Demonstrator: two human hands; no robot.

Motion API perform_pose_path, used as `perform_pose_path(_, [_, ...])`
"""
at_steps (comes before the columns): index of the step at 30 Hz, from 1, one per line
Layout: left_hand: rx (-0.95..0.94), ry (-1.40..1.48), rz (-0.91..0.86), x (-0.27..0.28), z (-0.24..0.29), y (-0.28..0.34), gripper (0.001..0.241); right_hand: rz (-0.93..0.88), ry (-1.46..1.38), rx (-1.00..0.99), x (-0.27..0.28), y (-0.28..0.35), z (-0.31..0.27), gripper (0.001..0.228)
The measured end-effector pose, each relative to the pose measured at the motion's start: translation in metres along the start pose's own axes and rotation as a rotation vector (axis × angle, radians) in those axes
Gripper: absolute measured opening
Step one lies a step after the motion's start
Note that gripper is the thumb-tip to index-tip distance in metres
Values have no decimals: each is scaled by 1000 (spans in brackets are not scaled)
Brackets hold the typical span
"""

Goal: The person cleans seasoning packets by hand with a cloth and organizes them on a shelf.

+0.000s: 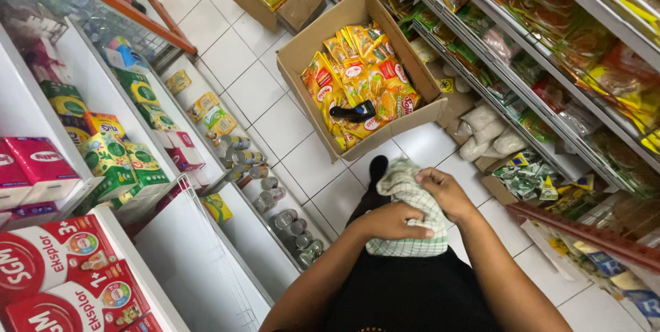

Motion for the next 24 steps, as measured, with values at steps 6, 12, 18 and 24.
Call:
perform_pose_path(6, [76, -57, 225, 34, -12, 6, 56, 248, -105, 193, 26, -1, -28, 13])
perform_pose_path(12, [122, -126, 277, 68, -46, 11, 58, 386, -261, 239, 36, -2, -60, 29])
perform_pose_path(18, [117, -275, 265, 110, -88, 14, 71, 468, -142, 243, -1, -22, -53, 14])
perform_pose_path(24, [300, -207, 216, 174, -153, 6, 83, 594, -77, 231, -20, -31, -41, 13])
Point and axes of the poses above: each hand's wrist, its own y-axis away from the middle knuckle, its own x-axis out of the back of the hand, z = x × y, the point moved 3 cm from there along -y, towards the middle knuckle, and after that the axes turned 7 degrees about -y, right-handed, at the moved point
